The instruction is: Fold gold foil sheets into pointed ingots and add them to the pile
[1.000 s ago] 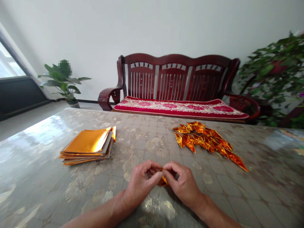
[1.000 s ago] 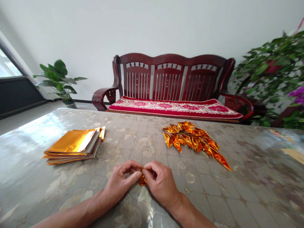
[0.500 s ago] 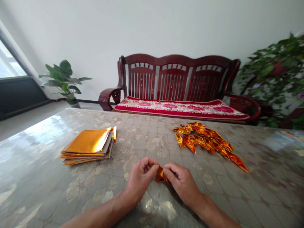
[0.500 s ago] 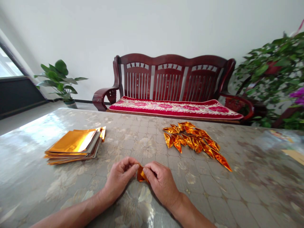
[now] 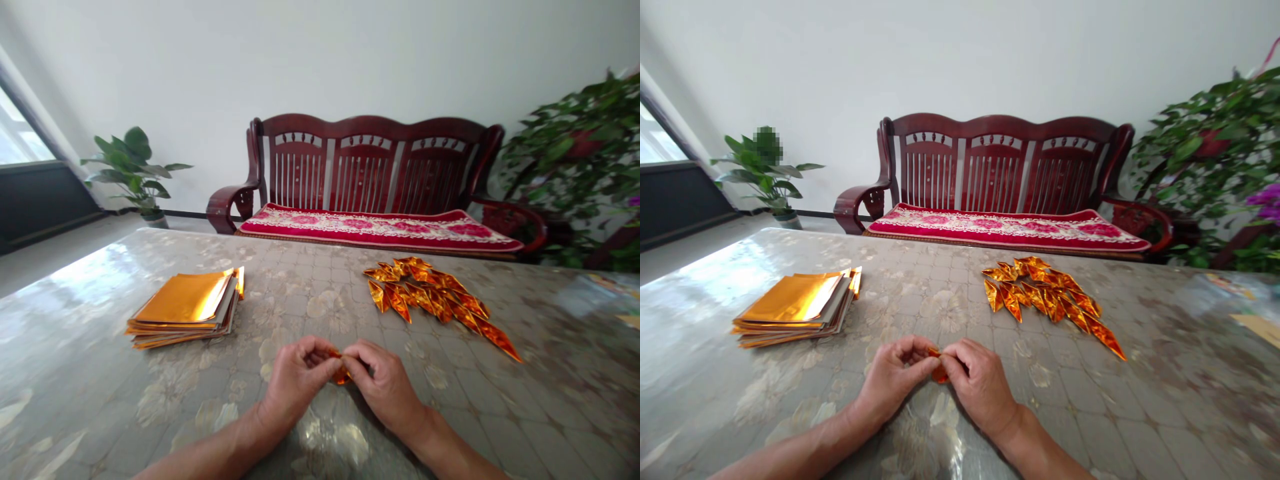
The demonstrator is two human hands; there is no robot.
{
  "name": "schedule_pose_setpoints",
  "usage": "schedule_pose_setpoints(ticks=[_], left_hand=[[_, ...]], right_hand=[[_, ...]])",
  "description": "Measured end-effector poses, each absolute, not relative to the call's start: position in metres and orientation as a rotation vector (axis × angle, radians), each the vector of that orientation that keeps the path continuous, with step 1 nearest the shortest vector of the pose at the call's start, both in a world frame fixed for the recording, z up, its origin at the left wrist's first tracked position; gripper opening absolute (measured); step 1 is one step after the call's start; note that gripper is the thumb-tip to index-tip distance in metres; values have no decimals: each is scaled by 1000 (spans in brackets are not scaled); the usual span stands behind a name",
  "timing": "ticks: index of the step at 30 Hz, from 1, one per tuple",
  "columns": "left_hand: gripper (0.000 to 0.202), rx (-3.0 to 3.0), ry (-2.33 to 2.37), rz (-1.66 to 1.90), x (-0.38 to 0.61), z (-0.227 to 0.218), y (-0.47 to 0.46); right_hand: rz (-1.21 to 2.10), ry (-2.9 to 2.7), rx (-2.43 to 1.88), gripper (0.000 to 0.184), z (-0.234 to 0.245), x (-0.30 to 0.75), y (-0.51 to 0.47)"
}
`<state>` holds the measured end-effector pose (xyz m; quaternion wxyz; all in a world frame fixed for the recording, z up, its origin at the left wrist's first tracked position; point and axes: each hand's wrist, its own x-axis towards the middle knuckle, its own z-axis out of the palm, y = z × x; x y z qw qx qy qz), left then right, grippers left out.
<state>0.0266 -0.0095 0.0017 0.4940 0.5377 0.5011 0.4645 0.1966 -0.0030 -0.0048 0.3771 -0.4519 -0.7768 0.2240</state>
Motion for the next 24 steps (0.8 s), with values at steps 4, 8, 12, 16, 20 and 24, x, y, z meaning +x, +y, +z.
schedule_pose_setpoints(ticks=[4, 8, 12, 16, 20, 24], left_hand=[[11, 1415, 1263, 1096, 27, 3, -10], [12, 1362, 1252, 1109, 26, 2, -7], [15, 1203, 1189, 1162, 22, 0, -2], [17, 1134, 1145, 1193, 19, -1, 0], [20, 1057, 1104, 1198, 19, 0, -1], [24, 1040, 1107, 1185, 19, -1, 0]], right_hand=[[563, -1976, -1165, 21, -5, 197, -3], [634, -1968, -1144, 22, -3, 198, -3], [753, -1914, -1116, 30, -1, 201, -3], [796, -1905, -1142, 34, -2, 203, -2], [802, -1937, -1136, 35, -4, 204, 0], [773, -1982, -1159, 32, -7, 204, 1]])
